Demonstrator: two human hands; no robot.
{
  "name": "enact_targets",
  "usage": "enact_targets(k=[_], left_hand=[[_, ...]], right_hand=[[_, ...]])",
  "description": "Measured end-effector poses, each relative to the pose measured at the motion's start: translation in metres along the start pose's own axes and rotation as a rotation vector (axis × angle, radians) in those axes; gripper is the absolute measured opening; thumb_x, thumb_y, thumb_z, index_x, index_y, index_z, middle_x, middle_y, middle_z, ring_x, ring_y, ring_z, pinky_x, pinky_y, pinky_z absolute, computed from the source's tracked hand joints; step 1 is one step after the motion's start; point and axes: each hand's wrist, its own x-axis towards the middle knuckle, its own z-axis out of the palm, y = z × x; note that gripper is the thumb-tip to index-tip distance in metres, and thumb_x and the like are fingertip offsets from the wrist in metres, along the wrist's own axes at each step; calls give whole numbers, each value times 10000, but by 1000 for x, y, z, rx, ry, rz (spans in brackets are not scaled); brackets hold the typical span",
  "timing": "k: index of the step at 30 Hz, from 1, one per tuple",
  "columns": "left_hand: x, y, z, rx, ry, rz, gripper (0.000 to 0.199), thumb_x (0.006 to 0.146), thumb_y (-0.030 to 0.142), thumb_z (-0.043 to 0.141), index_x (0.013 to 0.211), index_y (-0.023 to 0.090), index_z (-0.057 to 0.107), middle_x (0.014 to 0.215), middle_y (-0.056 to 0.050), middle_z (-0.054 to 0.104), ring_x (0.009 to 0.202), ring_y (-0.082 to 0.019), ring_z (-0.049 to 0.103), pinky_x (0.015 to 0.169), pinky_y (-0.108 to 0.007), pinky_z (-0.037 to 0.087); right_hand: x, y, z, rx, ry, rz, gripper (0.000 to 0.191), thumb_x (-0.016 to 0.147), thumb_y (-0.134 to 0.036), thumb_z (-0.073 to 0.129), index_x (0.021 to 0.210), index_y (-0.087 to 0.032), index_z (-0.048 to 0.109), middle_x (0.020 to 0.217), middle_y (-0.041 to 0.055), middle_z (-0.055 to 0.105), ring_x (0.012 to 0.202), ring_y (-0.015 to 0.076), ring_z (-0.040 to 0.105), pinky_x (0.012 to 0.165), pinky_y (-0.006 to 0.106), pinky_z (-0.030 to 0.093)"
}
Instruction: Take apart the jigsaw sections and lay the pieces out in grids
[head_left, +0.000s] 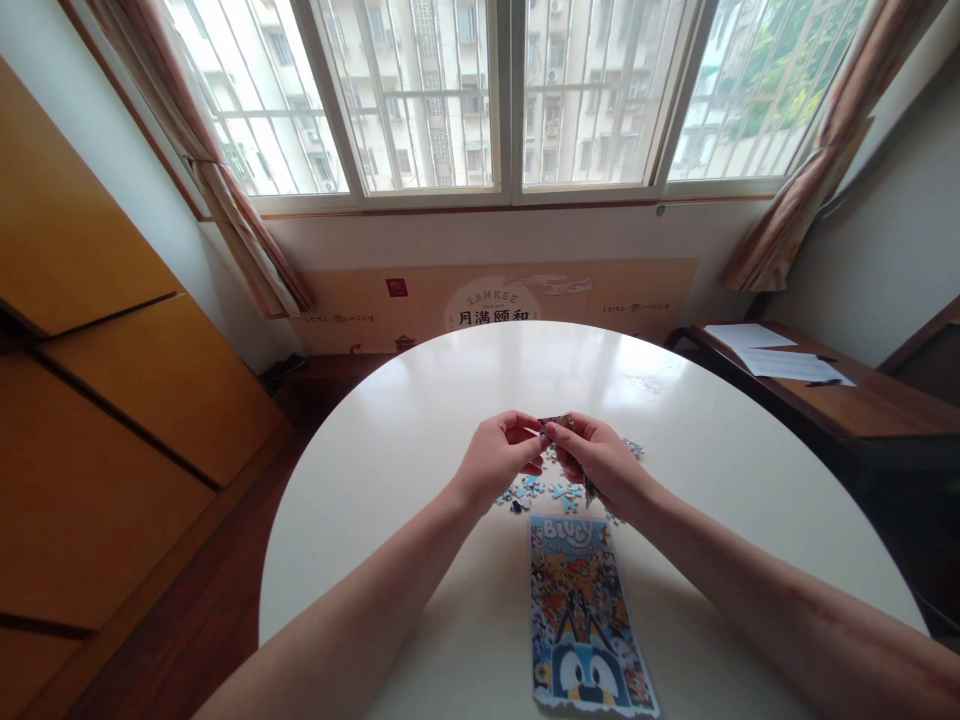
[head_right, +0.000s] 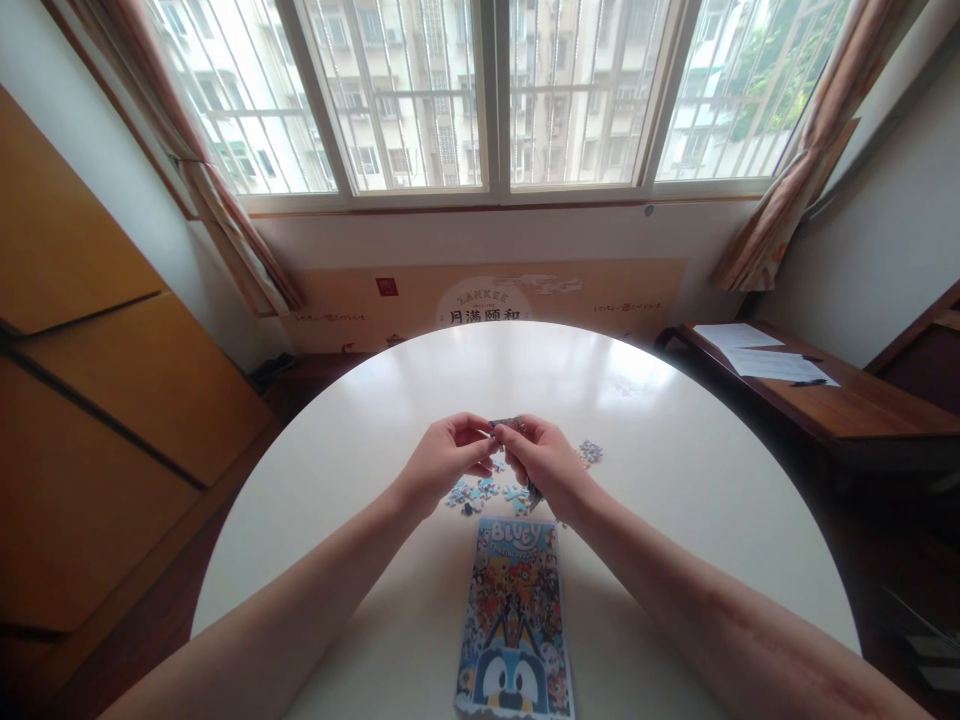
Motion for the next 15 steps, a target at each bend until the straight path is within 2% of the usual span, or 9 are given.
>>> enact_targets(k=[4, 7, 12, 15], left_hand=[[3, -6, -3, 108, -10, 49, 146, 794, 194, 707, 897, 123, 632, 721, -40, 686, 577, -132, 640, 564, -269, 557], [7, -12, -11, 273, -11, 55, 119, 801, 225, 677, 883, 138, 673, 724, -36, 690, 582, -145, 634, 536, -266, 525], [13, -15, -26, 653, 25, 148, 106, 780, 220, 659, 826, 178, 745, 791, -41, 736, 723, -180, 664, 688, -292, 506], [12, -11, -24, 636, 78, 202, 196, 839, 307, 603, 865, 176, 746, 800, -47, 730, 701, -178, 645, 661, -289, 490]], right_hand=[[1, -1, -4, 29, -5, -26, 338, 810, -480, 723, 770, -180, 572, 552, -57, 468, 457, 51, 372, 424, 188, 292], [2, -1, -7, 29, -1, -23, 343, 809, -471, 724, 745, -186, 544, 555, -55, 476, 450, 50, 371, 422, 189, 280], [1, -1, -7, -4, -17, 23, 344, 828, -489, 687, 753, -190, 533, 579, -43, 505, 444, 56, 384, 408, 196, 259], [0, -1, -5, 10, -23, 48, 335, 832, -494, 666, 772, -187, 545, 597, -35, 519, 453, 59, 391, 413, 199, 265]])
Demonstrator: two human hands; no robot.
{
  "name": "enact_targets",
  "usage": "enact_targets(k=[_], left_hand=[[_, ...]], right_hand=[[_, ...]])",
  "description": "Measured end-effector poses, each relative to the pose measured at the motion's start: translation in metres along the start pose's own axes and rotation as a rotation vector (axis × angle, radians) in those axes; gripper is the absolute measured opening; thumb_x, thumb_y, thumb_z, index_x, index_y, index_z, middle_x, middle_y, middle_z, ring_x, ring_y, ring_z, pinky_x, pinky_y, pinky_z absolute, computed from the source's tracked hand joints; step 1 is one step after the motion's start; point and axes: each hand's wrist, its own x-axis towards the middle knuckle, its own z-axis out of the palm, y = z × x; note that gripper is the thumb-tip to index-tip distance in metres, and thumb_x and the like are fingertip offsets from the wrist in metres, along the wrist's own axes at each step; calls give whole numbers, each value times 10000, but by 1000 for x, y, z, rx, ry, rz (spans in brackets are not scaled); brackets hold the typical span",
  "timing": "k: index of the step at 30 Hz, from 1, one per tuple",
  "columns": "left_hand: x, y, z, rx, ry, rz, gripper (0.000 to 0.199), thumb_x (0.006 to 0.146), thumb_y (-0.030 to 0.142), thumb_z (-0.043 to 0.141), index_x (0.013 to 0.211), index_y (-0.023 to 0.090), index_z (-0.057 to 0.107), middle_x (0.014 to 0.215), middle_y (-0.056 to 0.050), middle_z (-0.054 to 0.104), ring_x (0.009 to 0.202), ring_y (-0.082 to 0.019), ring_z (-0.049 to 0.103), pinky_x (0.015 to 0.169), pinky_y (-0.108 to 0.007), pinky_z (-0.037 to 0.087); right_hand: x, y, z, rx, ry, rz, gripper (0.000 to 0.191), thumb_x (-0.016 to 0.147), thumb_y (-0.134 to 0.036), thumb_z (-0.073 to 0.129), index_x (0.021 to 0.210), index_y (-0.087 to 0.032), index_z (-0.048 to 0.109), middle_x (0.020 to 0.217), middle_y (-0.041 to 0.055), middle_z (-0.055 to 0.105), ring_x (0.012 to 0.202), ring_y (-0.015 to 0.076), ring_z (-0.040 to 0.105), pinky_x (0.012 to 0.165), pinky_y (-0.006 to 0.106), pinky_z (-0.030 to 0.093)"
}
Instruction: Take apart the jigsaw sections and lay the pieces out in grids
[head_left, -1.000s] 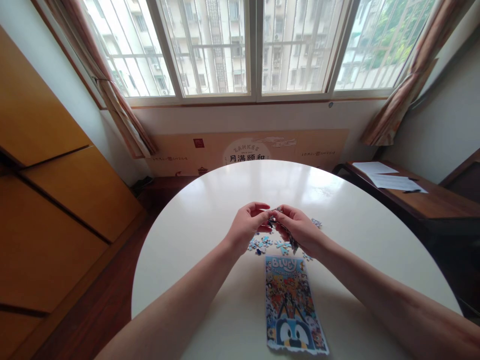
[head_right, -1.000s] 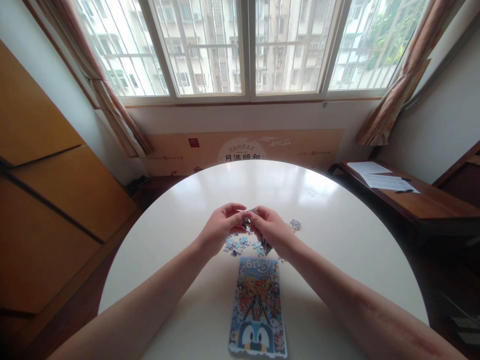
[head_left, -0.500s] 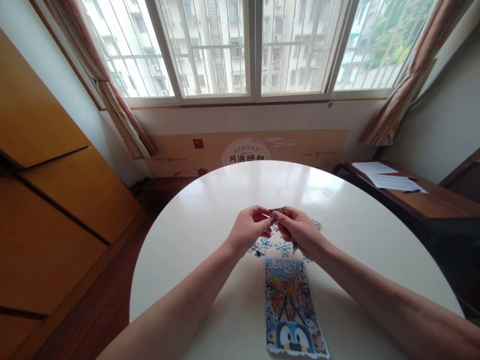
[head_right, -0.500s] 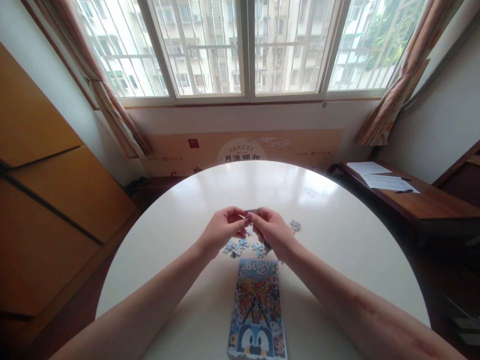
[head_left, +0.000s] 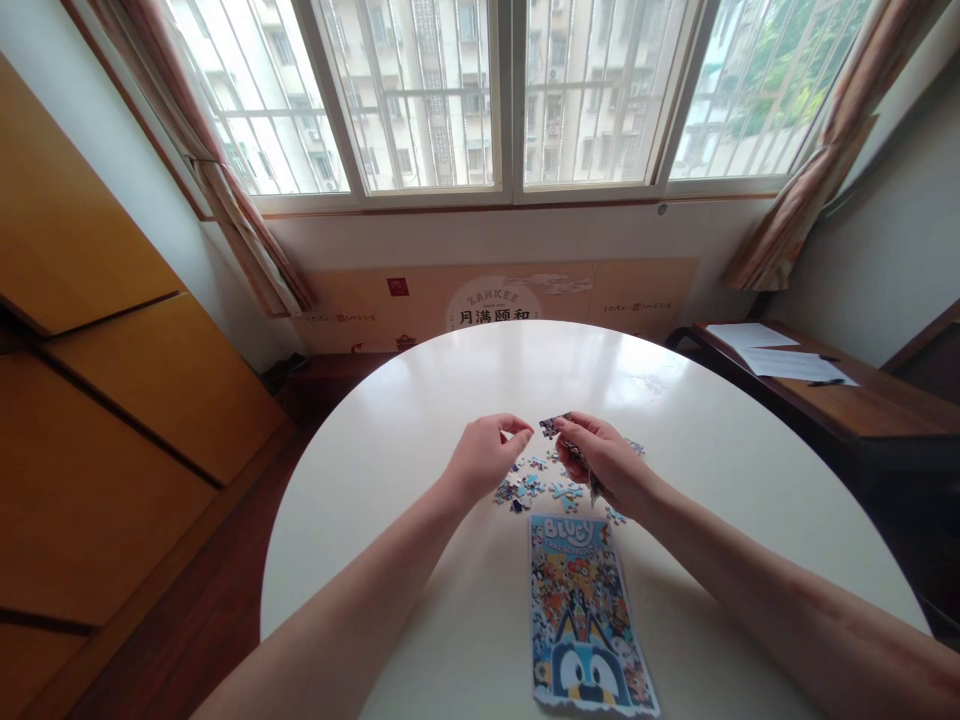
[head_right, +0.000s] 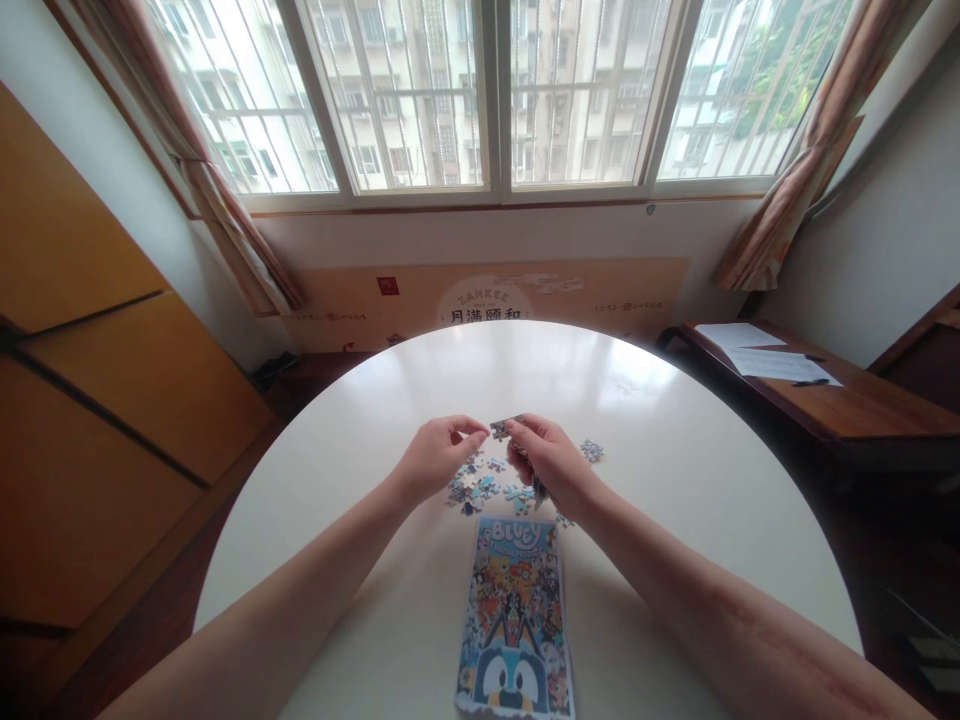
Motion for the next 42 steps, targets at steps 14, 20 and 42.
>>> enact_targets(k=[14, 20, 42], left_hand=[[-6, 15, 3, -360, -83, -78, 237, 801, 378, 676, 752, 146, 695, 686, -37, 663, 595, -123, 572, 538, -223, 437], [-6, 14, 6, -337, -45, -13, 234, 792, 368, 673, 751, 139, 702, 646, -27, 642, 587, -123, 555, 551, -232, 426], [0, 3, -36, 546, -69, -67, 162, 813, 335, 629, 810, 196, 712, 878, -76, 718, 782, -219, 618, 642, -289, 408]], right_hand=[[-1, 0, 2, -80, -15, -38, 324, 830, -486, 649, 788, -197, 508, 569, -51, 528, 410, 53, 366, 394, 202, 208], [0, 2, 3, -60, 11, -27, 341, 811, -489, 671, 777, -197, 498, 575, -52, 527, 416, 52, 373, 396, 198, 231], [0, -4, -5, -67, 7, 22, 341, 789, -492, 694, 782, -201, 516, 563, -44, 517, 423, 57, 359, 388, 202, 226]])
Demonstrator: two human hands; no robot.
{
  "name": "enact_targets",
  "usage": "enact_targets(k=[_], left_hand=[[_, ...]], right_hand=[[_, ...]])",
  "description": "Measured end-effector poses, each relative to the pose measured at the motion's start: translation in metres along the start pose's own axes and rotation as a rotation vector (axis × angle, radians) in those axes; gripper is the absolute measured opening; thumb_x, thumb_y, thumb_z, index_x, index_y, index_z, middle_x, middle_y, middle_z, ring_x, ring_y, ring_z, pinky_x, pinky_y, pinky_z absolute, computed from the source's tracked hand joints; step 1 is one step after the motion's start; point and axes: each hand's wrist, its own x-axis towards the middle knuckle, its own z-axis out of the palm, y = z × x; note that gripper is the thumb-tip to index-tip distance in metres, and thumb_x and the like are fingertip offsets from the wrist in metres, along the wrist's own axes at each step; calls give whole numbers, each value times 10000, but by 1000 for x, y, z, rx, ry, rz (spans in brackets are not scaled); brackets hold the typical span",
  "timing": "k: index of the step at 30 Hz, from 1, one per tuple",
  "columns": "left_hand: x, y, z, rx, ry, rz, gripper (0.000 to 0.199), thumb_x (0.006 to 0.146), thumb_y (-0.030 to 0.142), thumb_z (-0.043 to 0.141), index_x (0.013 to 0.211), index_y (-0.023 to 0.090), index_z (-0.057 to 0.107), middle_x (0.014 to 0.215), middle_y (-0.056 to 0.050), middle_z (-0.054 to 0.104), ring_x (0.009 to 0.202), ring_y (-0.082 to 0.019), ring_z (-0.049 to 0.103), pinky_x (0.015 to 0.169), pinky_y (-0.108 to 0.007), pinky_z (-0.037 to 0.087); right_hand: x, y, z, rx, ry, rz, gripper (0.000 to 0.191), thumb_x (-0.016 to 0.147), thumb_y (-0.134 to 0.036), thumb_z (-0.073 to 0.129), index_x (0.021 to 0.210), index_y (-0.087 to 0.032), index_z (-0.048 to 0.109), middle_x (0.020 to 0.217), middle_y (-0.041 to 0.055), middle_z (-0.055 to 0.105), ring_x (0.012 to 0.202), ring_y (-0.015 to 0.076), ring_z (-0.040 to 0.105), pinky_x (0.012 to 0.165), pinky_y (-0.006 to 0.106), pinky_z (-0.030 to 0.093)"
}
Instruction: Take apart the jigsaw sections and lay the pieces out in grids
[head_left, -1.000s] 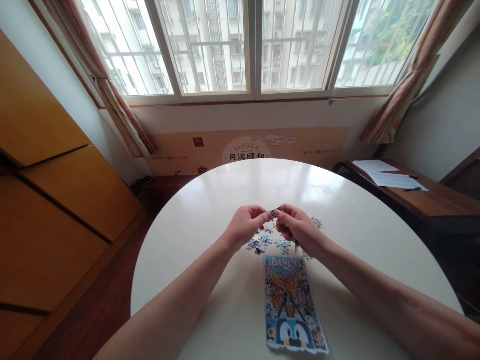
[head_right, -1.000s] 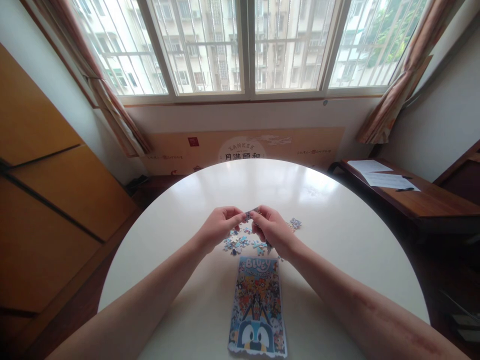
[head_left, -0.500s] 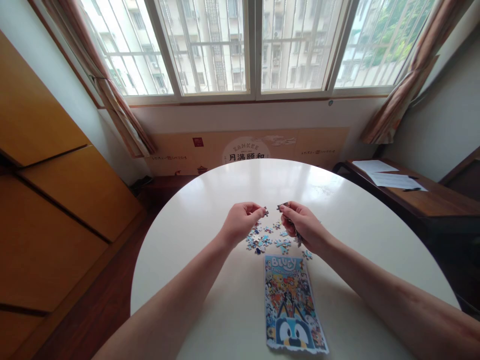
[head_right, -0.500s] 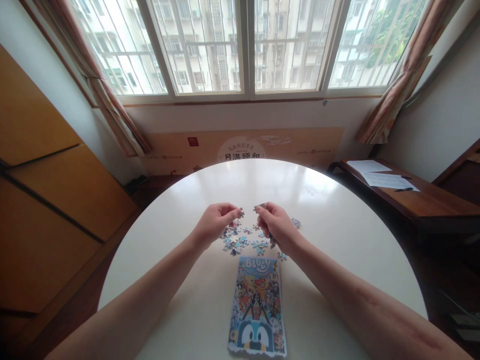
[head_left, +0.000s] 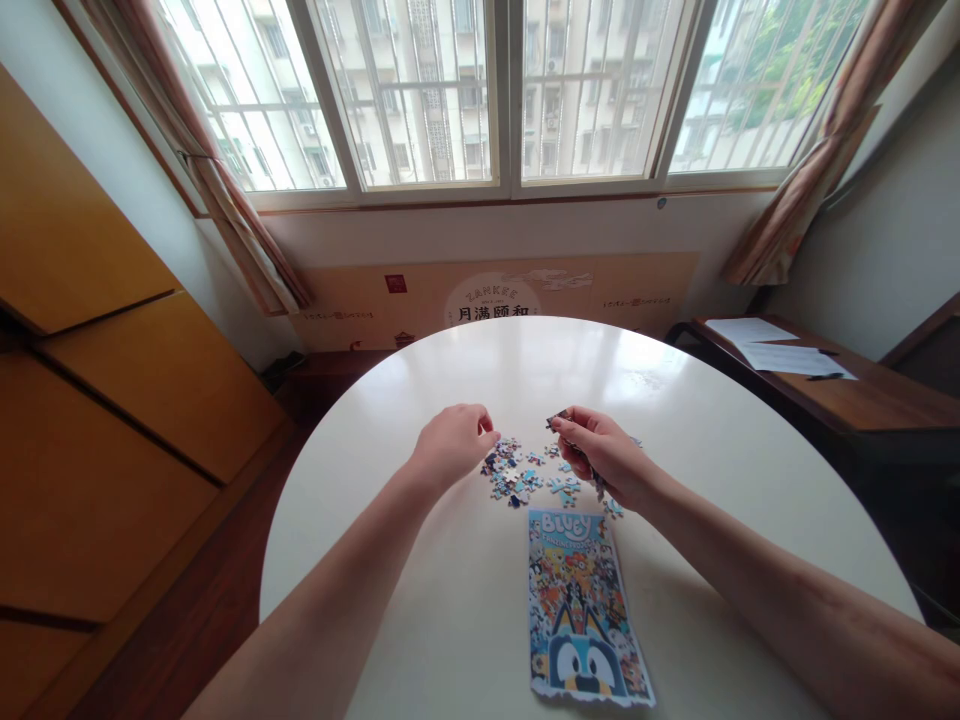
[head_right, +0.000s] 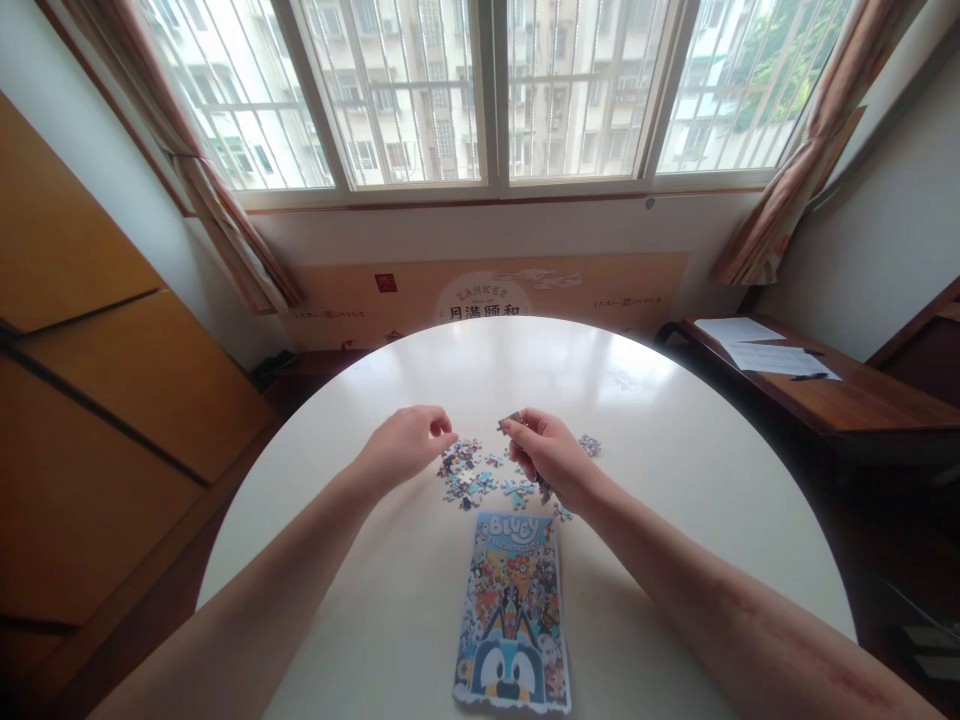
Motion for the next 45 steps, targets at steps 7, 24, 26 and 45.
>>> enact_targets(k=[7, 24, 26, 45], left_hand=[[-8, 2, -10, -11, -249, 420, 144, 750, 224, 711, 876, 231, 781, 924, -53, 724, 828, -207, 641, 699, -278, 442], [-3, -3, 1, -60, -330, 498, 139, 771, 186, 676, 846, 238, 781, 892, -36, 678, 772, -174, 624, 681, -265, 424], [-3, -3, 0, -62, -339, 495, 156, 786, 182, 642, 834, 234, 782, 889, -38, 682, 771, -173, 623, 685, -267, 424], [4, -8, 10, -79, -255, 391, 218, 899, 286, 579, 833, 193, 765, 881, -48, 706, 793, -179, 626, 713, -274, 442]], right_hand=[[0, 2, -1, 0, -19, 34, 353, 788, -490, 703, 785, -194, 512, 576, -41, 523, 425, 48, 355, 389, 192, 227], [0, 1, 0, -8, -23, 20, 369, 786, -511, 700, 774, -193, 514, 574, -41, 526, 419, 49, 363, 389, 192, 235], [0, 1, 0, -8, -26, 18, 367, 787, -509, 700, 774, -193, 514, 573, -40, 527, 416, 48, 363, 389, 192, 232], [0, 2, 0, -13, -30, 20, 341, 806, -478, 687, 782, -188, 507, 583, -41, 523, 425, 46, 370, 389, 187, 241]])
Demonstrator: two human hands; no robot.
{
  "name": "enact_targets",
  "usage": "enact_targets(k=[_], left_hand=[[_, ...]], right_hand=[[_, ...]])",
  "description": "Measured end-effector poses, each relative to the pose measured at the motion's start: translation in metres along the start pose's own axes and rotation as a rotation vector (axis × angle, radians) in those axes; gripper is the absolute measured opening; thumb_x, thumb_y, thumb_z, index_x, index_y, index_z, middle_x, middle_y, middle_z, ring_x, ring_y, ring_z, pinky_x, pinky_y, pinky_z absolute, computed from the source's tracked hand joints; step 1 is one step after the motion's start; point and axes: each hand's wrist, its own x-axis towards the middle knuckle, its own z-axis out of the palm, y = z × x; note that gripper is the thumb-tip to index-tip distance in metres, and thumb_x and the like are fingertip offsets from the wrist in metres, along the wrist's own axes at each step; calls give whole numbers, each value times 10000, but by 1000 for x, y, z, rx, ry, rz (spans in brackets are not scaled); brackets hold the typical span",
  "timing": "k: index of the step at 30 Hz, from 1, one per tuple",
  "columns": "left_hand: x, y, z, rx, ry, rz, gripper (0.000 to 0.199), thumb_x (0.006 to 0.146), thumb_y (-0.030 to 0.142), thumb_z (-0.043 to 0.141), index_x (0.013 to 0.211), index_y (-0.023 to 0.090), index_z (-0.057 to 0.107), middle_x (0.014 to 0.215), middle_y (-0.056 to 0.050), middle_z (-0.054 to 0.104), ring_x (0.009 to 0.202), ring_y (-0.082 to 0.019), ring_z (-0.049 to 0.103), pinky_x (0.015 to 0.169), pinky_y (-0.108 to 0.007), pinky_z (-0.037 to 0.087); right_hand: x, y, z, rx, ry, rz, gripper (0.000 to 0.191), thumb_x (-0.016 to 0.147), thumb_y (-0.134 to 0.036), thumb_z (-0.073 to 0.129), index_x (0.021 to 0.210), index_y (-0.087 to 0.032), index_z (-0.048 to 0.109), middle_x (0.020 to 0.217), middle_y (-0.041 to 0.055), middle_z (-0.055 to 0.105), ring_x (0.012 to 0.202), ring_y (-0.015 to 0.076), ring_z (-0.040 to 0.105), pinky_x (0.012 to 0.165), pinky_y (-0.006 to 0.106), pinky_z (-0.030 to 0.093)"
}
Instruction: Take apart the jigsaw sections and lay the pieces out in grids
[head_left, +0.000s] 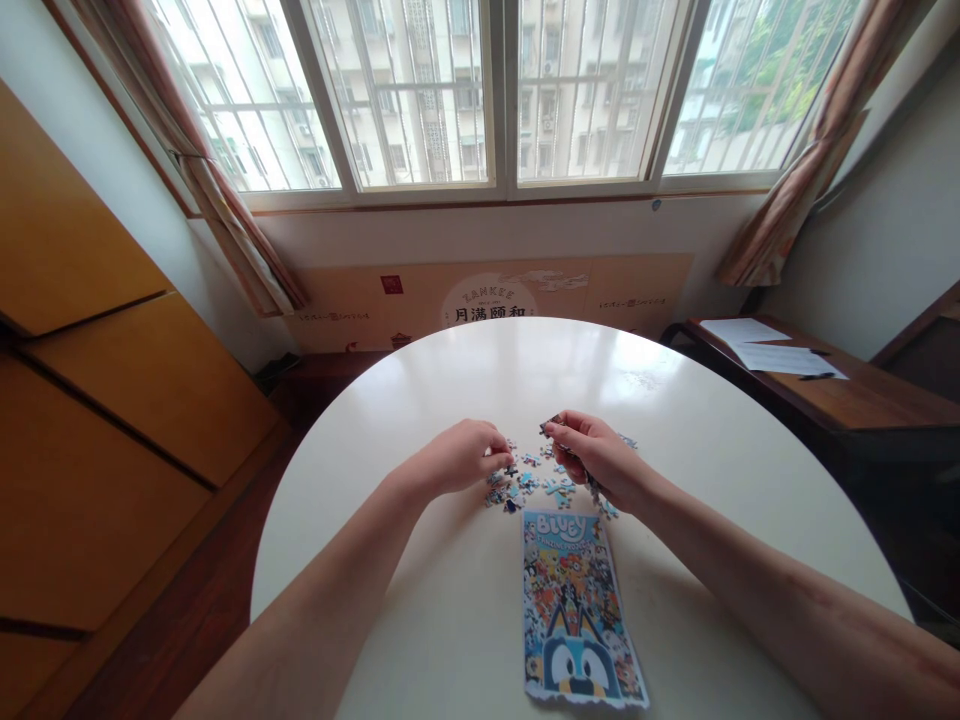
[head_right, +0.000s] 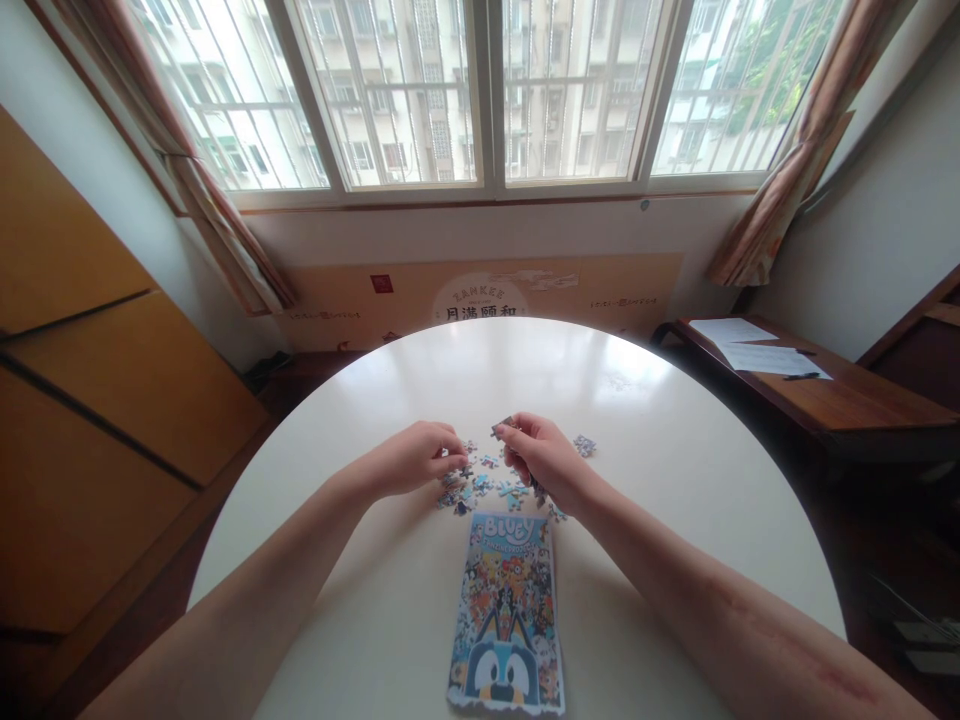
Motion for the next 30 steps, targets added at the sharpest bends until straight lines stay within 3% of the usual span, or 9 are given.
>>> enact_targets(k=[5, 10, 16, 22, 26, 30], left_hand=[[2, 1, 2, -27, 130, -41, 153, 876, 277, 616, 903, 203, 747, 874, -35, 708, 784, -175, 617, 704, -279, 443], [3, 20, 0, -198, 319, -57, 248, 917, 358, 568, 876, 172, 725, 794, -32, 698, 658, -140, 579, 626, -261, 436], [6, 41, 16, -555, 296, -168, 254, 851, 392, 642, 858, 143, 696, 745, -42, 696, 622, -137, 608, 537, -227, 448], [8, 45, 21, -794, 254, -311, 248, 814, 386, 654, 855, 141, 659, 705, -37, 629, 590, -134, 576, 390, -185, 371], [8, 39, 14, -734, 268, -351, 171, 798, 312, 627, 811, 144, 656, 706, -27, 631, 575, -121, 564, 435, -201, 375], [5, 28, 7, -416, 218, -347, 164, 792, 315, 629, 786, 167, 697, 726, -32, 684, 652, -156, 604, 580, -259, 435]], right_hand=[[-1, 1, 0, -8, -8, 11, 341, 806, -483, 685, 793, -188, 514, 595, -38, 532, 426, 46, 372, 391, 188, 242], [0, 1, 1, -42, -10, -10, 338, 824, -488, 663, 786, -184, 521, 589, -35, 539, 418, 47, 376, 392, 192, 237], [-1, 3, 2, -63, -62, -48, 358, 839, -508, 650, 777, -178, 526, 577, -37, 541, 408, 47, 387, 398, 195, 239], [-1, 5, 2, -72, -90, -53, 373, 846, -515, 639, 755, -178, 508, 591, -29, 557, 404, 47, 389, 398, 195, 235], [0, 4, 2, -91, -74, -53, 343, 855, -499, 626, 787, -179, 523, 595, -26, 561, 402, 47, 380, 402, 199, 231], [0, 3, 1, -85, -45, -22, 301, 866, -479, 609, 882, -188, 532, 593, -29, 568, 398, 55, 375, 405, 201, 229]])
